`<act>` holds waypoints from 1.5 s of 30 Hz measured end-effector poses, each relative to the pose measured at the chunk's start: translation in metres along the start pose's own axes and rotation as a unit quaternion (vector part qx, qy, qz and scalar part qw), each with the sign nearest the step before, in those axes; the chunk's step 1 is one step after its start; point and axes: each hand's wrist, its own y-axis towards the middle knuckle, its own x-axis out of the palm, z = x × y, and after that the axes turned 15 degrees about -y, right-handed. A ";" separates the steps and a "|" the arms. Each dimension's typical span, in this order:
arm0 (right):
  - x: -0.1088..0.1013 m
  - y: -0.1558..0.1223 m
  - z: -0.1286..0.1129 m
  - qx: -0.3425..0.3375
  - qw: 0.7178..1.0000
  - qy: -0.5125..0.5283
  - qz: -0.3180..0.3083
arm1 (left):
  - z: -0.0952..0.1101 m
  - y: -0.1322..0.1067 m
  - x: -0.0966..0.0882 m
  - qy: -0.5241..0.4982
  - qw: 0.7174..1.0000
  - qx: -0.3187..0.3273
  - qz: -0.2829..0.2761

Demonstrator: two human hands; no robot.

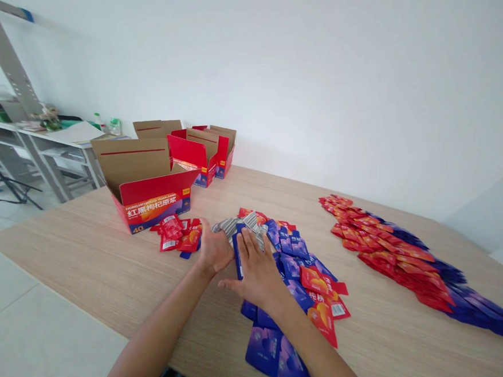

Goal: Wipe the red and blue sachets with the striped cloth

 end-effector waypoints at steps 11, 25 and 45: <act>-0.024 -0.008 -0.008 -0.073 0.997 0.010 -0.037 | 0.011 -0.002 0.002 -0.007 0.995 -0.042 -0.087; -0.004 -0.004 -0.002 0.019 0.998 -0.020 0.051 | -0.022 -0.012 0.006 0.026 0.993 -0.084 -0.077; 0.007 0.002 0.040 0.094 0.992 -0.060 0.054 | -0.058 -0.014 -0.014 0.177 0.976 -0.121 -0.036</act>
